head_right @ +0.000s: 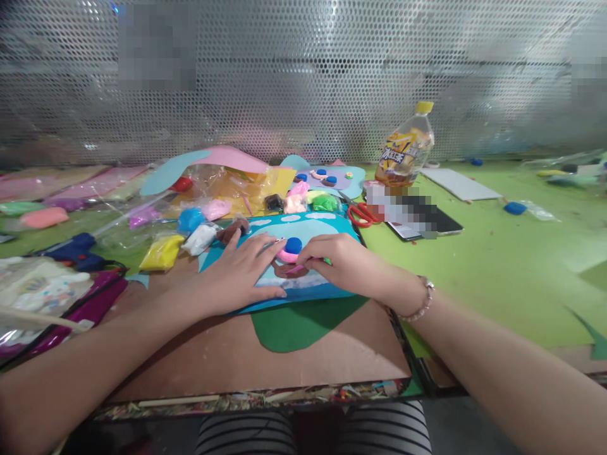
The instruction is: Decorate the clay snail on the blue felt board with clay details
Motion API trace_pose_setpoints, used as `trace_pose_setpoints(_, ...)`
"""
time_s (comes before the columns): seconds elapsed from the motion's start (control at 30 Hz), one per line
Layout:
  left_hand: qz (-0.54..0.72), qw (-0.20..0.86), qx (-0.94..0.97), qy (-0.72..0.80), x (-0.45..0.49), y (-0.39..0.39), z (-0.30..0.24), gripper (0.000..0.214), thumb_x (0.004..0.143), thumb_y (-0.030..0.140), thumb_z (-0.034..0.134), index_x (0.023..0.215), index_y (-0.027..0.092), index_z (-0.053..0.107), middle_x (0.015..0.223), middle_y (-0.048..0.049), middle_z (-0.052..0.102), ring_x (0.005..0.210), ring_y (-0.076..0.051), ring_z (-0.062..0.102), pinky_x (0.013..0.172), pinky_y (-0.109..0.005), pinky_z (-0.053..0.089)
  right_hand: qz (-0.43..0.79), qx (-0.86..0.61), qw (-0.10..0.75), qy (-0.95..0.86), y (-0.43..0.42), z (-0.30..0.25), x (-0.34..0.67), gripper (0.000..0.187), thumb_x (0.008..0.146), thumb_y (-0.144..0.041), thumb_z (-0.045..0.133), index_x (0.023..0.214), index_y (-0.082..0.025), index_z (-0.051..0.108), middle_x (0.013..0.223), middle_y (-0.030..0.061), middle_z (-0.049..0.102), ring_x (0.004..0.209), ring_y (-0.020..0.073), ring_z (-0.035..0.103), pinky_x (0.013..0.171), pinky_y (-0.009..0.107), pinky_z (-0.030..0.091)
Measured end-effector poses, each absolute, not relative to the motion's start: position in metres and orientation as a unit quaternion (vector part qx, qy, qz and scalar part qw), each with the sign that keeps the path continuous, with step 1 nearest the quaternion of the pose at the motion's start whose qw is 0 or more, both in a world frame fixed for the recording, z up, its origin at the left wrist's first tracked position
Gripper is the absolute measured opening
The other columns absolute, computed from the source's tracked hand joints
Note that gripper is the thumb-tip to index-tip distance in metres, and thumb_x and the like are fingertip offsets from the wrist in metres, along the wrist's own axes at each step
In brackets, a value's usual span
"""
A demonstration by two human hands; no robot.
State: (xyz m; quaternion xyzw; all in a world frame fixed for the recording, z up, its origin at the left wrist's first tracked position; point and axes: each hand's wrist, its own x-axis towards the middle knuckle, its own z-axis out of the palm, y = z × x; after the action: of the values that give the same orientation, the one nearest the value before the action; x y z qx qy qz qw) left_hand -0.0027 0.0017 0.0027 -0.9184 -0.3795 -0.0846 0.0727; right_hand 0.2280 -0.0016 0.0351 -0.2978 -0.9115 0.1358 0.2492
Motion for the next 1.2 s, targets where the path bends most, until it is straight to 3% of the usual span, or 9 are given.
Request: trace_pose_setpoints(1.2, -0.047, 0.076, -0.917, -0.388, -0.001, 0.001, 0.008, 0.082, 0.081, 0.069, 0.038, 0.139, 0.011, 0.026, 0.138, -0.0186, 0.036, 0.13, -0.031, 0.026, 0.104, -0.056, 0.013, 0.109, -0.306, 0.196, -0.925, 0.001, 0.047, 0.245, 0.019, 0.084, -0.008, 0.048, 0.087, -0.017, 0.065, 0.084, 0.0036, 0.066, 0.077, 0.0133, 0.06, 0.069, 0.025, 0.046)
